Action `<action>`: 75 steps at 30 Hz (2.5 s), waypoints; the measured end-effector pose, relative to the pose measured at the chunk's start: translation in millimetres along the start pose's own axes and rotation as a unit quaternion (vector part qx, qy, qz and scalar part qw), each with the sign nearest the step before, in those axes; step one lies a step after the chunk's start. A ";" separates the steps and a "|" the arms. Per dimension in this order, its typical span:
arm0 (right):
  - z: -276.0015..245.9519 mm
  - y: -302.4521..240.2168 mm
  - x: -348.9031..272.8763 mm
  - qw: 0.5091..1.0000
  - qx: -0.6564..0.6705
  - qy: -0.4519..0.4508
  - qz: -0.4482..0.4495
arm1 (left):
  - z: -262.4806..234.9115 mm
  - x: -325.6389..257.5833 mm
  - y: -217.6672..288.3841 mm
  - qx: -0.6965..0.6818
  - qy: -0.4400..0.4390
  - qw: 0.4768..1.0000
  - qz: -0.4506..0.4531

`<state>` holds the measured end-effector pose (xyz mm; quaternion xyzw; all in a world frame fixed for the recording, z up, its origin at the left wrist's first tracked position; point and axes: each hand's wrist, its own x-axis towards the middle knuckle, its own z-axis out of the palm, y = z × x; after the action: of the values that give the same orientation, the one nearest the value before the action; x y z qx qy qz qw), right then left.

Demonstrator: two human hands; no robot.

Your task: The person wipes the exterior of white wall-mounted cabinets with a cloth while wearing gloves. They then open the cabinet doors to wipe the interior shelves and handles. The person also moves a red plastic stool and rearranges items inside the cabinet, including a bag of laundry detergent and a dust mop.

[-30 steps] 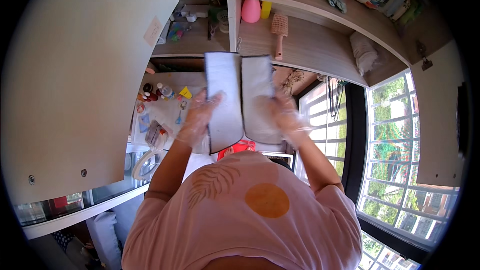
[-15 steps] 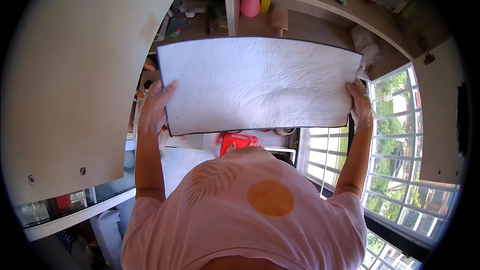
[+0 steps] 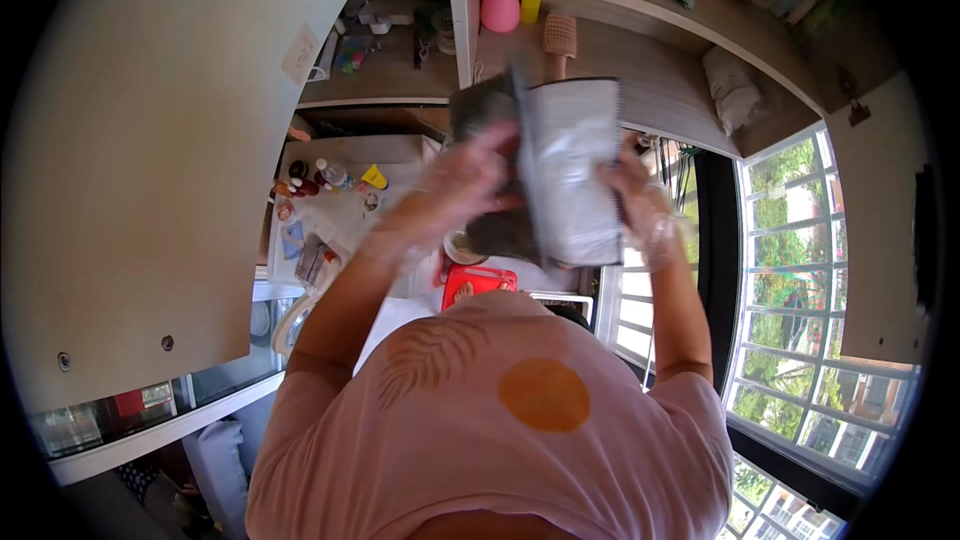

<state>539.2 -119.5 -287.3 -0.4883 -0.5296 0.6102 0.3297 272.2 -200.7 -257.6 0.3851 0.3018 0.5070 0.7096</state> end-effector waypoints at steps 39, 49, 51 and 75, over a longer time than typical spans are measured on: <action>37.4 31.6 1.5 0.991 0.106 0.076 0.024 | -94.1 -35.1 -74.0 -0.177 0.137 0.974 -0.013; 23.9 43.9 -5.6 0.982 0.181 -0.001 0.047 | -87.2 -36.7 -63.0 -0.155 0.188 0.965 -0.096; 24.9 26.6 -15.2 0.957 0.282 -0.034 0.060 | -89.9 -35.5 -64.6 -0.140 0.155 0.975 -0.079; 113.8 -306.3 108.1 0.596 -0.619 0.221 -0.461 | -68.3 -55.7 -11.0 -0.140 0.028 0.987 0.069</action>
<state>363.5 11.0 -21.7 -0.3854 -0.8459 -0.2245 0.2924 204.8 -239.4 -300.5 0.2876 0.2205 0.6026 0.7110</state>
